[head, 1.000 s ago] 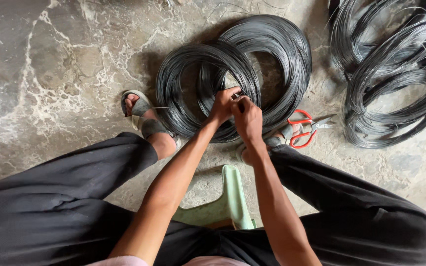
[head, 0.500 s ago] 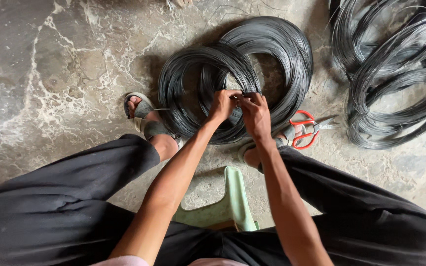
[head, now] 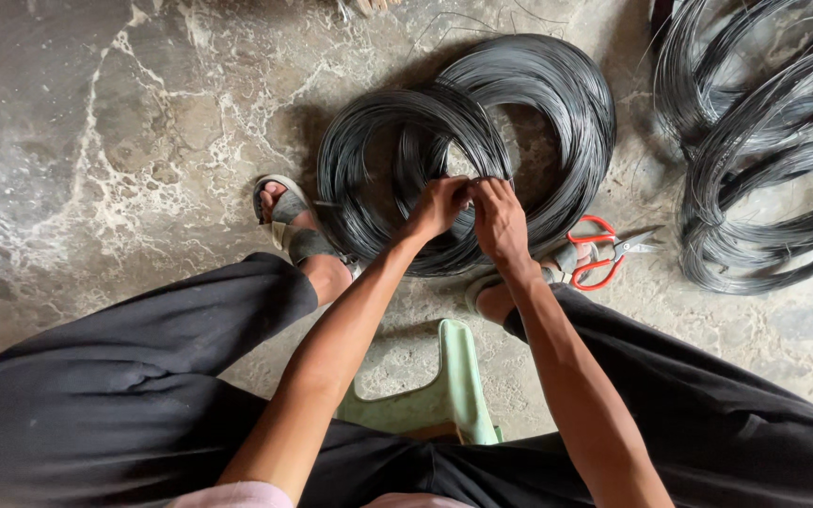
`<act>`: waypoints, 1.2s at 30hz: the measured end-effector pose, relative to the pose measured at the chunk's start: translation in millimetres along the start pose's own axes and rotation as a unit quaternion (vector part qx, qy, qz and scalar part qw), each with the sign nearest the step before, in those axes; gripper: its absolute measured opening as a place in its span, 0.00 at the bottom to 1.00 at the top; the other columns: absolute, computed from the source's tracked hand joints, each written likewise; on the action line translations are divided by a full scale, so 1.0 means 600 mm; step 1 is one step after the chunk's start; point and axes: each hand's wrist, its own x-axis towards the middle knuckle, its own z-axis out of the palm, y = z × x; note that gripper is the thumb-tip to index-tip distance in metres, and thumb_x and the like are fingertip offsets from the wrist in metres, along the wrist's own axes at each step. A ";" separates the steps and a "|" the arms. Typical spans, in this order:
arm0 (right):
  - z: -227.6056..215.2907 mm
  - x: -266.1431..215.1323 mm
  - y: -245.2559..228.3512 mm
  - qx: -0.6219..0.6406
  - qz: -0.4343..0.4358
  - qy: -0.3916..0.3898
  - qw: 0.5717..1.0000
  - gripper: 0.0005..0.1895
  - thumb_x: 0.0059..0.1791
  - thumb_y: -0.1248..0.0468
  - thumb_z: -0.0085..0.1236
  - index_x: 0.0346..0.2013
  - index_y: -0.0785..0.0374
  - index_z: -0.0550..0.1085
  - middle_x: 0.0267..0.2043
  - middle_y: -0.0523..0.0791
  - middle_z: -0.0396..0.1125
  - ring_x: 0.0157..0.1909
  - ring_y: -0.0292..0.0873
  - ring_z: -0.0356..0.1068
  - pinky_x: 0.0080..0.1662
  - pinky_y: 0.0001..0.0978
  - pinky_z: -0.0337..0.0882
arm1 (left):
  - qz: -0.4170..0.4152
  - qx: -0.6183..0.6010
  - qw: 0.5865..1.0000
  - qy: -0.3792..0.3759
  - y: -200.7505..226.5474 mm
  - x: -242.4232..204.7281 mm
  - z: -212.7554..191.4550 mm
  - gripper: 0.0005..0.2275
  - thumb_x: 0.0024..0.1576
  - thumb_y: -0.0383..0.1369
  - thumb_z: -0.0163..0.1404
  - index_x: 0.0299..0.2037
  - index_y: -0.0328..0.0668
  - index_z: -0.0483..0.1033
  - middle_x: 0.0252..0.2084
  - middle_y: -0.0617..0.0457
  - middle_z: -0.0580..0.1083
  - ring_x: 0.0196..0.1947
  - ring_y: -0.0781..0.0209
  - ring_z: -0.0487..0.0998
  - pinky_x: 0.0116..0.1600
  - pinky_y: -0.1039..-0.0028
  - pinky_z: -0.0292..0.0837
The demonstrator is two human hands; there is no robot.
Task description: The person sits on a small stool and coils a long length of black wire into a circular bundle. They use red-handled shears to cut the wire and a thin string to tie the coil. The person also lifts the coil to hang it on a hanging scale for weighing.
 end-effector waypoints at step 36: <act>-0.028 0.015 0.009 0.464 0.447 0.130 0.754 0.07 0.48 0.69 0.46 0.26 0.69 0.69 0.19 0.42 0.49 0.23 0.38 0.59 0.26 0.22 0.56 | 0.267 0.263 0.926 0.040 0.018 -0.007 0.012 0.15 0.45 0.18 0.40 0.41 0.39 0.66 0.29 0.46 0.68 0.30 0.50 0.72 0.34 0.67 0.69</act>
